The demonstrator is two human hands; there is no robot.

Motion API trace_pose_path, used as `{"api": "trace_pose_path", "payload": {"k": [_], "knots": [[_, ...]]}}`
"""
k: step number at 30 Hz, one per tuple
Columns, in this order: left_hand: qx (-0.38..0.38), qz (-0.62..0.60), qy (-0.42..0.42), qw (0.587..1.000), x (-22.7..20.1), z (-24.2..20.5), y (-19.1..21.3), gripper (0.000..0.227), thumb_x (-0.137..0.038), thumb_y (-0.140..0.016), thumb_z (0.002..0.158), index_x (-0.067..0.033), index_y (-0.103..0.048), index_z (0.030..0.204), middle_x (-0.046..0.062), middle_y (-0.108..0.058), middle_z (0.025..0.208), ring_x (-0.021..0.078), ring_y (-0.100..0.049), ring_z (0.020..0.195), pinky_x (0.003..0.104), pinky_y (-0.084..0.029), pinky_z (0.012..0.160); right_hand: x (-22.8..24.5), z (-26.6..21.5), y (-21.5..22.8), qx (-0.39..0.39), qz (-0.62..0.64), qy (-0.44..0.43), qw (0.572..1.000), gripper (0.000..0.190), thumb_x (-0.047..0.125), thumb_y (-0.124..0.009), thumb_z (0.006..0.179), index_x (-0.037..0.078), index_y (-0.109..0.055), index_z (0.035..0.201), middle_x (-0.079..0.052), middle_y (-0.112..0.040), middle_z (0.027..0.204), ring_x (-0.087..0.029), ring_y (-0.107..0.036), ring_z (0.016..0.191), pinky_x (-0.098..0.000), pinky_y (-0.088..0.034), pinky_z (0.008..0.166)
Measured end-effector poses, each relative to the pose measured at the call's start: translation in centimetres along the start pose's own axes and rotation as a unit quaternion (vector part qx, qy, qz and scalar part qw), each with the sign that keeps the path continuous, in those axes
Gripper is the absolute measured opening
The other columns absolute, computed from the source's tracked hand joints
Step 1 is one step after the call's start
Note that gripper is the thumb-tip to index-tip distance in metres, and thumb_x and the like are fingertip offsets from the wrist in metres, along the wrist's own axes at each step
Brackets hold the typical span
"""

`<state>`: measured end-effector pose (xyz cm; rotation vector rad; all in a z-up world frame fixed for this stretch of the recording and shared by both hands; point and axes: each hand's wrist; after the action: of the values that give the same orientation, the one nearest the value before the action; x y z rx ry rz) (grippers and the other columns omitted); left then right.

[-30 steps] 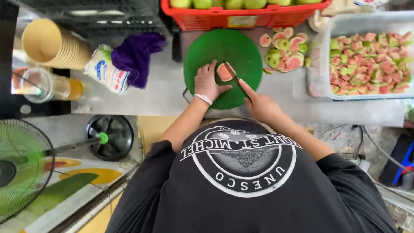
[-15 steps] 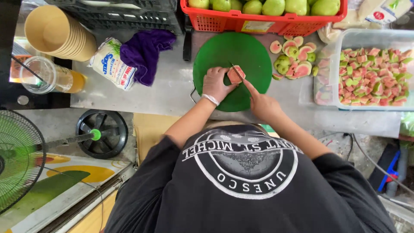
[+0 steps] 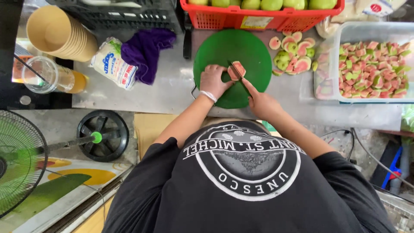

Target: The person slices guava on a green cutting board and places the pieces into a plastic container.

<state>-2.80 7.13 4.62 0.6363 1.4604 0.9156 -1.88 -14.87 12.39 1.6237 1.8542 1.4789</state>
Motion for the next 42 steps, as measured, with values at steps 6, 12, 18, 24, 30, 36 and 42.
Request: {"api": "trace_pose_path", "payload": {"k": [6,12,18,24,30,36,42], "knots": [[-0.003,0.015,-0.014,1.0,0.2,0.0,-0.2,0.049,-0.046,-0.087,0.075,-0.0175,-0.071,0.112,0.006,-0.065,0.12,0.03,-0.056,0.123,0.047,-0.048,0.098,-0.5,1.4,-1.2,-0.007,0.034,-0.022,0.999,0.074,0.022,-0.052,0.1,0.039,-0.019,0.164,-0.031,-0.07,0.1,-0.052,-0.067,0.092,-0.0613,-0.052,0.083],[0.052,0.02,-0.264,0.963,0.5,4.6,1.3,0.089,-0.028,-0.089,0.056,-0.0094,-0.059,0.138,0.016,-0.055,0.141,0.0381,-0.045,0.13,0.05,-0.044,0.101,-4.0,-1.7,-1.0,-0.178,0.184,0.05,0.965,0.075,0.016,-0.054,0.099,0.03,-0.021,0.165,-0.031,-0.066,0.121,-0.051,-0.066,0.095,-0.0571,-0.052,0.082],[0.295,0.122,-0.307,0.897,-0.8,8.5,2.1,0.055,-0.018,-0.078,0.074,-0.0181,-0.068,0.129,0.013,-0.065,0.126,0.0345,-0.062,0.12,0.045,-0.048,0.105,-4.8,-3.0,-0.2,-0.126,0.189,-0.032,0.973,0.074,0.02,-0.056,0.099,0.031,-0.022,0.164,-0.032,-0.069,0.103,-0.051,-0.067,0.091,-0.0571,-0.052,0.084],[0.105,-0.002,-0.022,0.994,-1.7,0.9,1.5,0.06,-0.043,-0.088,0.071,-0.0113,-0.067,0.117,0.014,-0.065,0.117,0.0355,-0.065,0.109,0.048,-0.05,0.094,-2.4,-2.9,-1.6,-0.059,0.122,0.016,0.991,0.076,0.019,-0.054,0.098,0.03,-0.019,0.164,-0.032,-0.069,0.093,-0.053,-0.065,0.085,-0.0611,-0.05,0.078],[0.052,-0.055,-0.014,0.997,0.0,-0.3,1.1,0.065,-0.044,-0.089,0.066,-0.0117,-0.067,0.118,0.012,-0.067,0.115,0.0335,-0.064,0.11,0.046,-0.05,0.095,-0.3,-1.6,-0.5,-0.003,0.036,-0.005,0.999,0.074,0.02,-0.05,0.097,0.035,-0.02,0.163,-0.03,-0.069,0.085,-0.051,-0.067,0.078,-0.0617,-0.051,0.074],[0.044,-0.047,-0.044,0.997,1.3,-0.4,0.1,0.053,-0.041,-0.086,0.075,-0.0123,-0.069,0.116,0.012,-0.067,0.115,0.0336,-0.064,0.111,0.046,-0.05,0.096,-0.7,0.0,-2.1,-0.016,-0.026,-0.014,0.999,0.072,0.022,-0.05,0.1,0.039,-0.02,0.164,-0.026,-0.071,0.084,-0.049,-0.068,0.076,-0.0609,-0.053,0.072],[0.014,-0.019,-0.053,0.998,2.0,-1.6,1.1,0.06,-0.044,-0.087,0.069,-0.0101,-0.068,0.116,0.013,-0.066,0.112,0.036,-0.062,0.107,0.047,-0.049,0.091,-0.4,-1.0,-1.1,-0.04,-0.018,0.036,0.998,0.074,0.023,-0.053,0.097,0.036,-0.021,0.162,-0.024,-0.07,0.08,-0.048,-0.067,0.069,-0.0605,-0.052,0.064]]}}
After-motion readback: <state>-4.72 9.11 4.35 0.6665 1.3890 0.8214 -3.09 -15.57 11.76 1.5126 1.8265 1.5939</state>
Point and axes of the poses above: each hand's wrist, its own z-axis towards the middle knuckle, its own y-axis out of the back of the hand, x = y × z
